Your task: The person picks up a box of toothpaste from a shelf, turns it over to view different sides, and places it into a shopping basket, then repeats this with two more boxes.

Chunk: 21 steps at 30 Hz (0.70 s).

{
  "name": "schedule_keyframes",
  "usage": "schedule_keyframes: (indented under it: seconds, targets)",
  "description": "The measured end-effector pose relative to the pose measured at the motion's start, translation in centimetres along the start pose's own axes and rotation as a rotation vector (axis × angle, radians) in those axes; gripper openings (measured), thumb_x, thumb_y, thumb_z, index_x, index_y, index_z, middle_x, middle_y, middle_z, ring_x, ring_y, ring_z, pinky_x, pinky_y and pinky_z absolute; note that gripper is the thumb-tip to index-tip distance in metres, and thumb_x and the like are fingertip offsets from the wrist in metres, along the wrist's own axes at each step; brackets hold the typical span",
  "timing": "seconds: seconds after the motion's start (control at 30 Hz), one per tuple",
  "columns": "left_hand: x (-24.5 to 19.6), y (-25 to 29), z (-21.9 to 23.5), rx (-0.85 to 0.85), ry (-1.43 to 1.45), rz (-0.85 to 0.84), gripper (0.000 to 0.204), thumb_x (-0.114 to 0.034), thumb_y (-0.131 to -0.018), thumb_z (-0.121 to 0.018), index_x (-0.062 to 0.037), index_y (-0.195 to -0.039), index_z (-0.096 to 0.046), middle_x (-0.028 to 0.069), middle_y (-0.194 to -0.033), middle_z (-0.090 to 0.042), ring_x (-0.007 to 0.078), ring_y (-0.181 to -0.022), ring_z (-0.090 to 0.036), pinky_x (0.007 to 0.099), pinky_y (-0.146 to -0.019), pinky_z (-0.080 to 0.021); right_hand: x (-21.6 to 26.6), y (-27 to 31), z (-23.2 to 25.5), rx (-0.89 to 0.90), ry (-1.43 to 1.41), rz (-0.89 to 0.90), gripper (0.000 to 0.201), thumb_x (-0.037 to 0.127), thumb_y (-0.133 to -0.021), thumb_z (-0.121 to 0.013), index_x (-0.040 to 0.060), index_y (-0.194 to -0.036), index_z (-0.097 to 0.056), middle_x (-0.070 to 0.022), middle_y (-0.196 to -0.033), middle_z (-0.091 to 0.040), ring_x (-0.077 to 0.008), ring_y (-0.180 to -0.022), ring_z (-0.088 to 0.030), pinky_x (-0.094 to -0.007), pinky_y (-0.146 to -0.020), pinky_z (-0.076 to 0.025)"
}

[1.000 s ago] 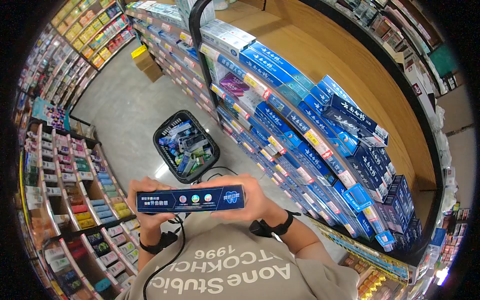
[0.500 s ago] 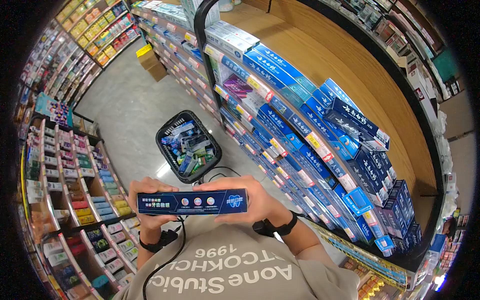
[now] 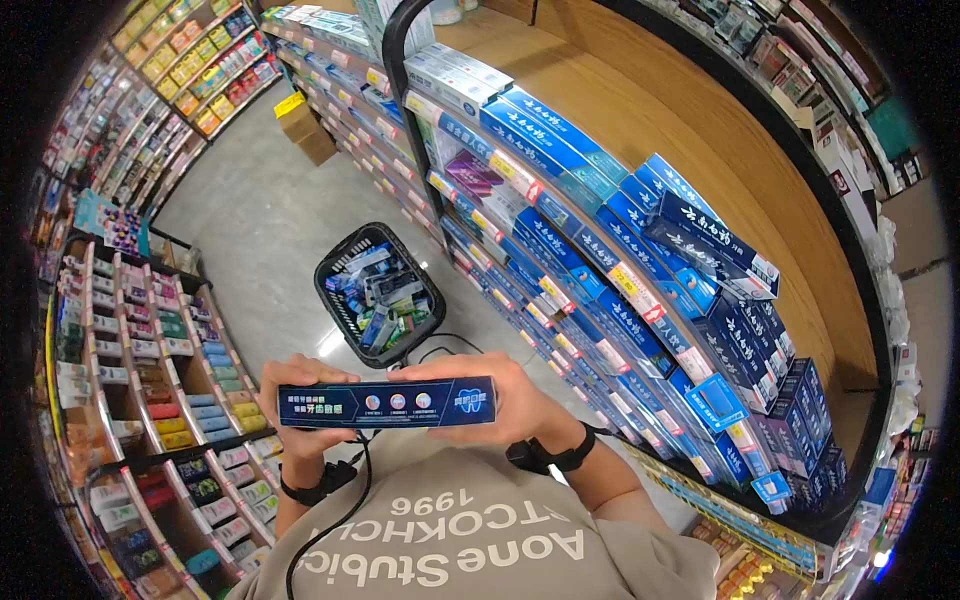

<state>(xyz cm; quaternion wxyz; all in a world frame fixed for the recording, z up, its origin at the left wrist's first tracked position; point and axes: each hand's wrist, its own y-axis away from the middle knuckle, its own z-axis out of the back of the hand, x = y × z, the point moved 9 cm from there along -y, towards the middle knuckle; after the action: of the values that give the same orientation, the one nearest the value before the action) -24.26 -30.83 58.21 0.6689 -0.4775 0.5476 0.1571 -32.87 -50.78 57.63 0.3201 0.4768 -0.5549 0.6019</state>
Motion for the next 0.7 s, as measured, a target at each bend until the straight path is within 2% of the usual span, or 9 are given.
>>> schedule_keyframes:
  seconds: [0.43, 0.7]
  targets:
    - [0.26, -0.43, -0.78, 0.051, -0.007, 0.014, 0.071, -0.013, -0.062, -0.101, -0.0005, -0.109, -0.050, 0.0215, -0.099, -0.068, 0.0297, -0.093, -0.073, 0.0421, -0.084, -0.062, -0.37, 0.50, 0.47, -0.034, -0.046, -0.004, 0.059, 0.002, -0.075, -0.082, -0.0034, -0.132, -0.064, -0.0214, -0.132, -0.068, -0.0302, -0.119, -0.069, -0.0375, -0.102, -0.053]
    - [0.34, -0.25, -0.29, 0.032, -0.033, 0.003, 0.070, -0.017, -0.062, -0.101, -0.0016, -0.108, -0.050, 0.0230, -0.097, -0.071, 0.0289, -0.090, -0.072, 0.0395, -0.083, -0.061, -0.41, 0.40, 0.26, -0.046, -0.072, -0.012, 0.060, 0.000, -0.075, -0.082, -0.0029, -0.132, -0.064, -0.0213, -0.132, -0.068, -0.0304, -0.119, -0.069, -0.0377, -0.101, -0.053]
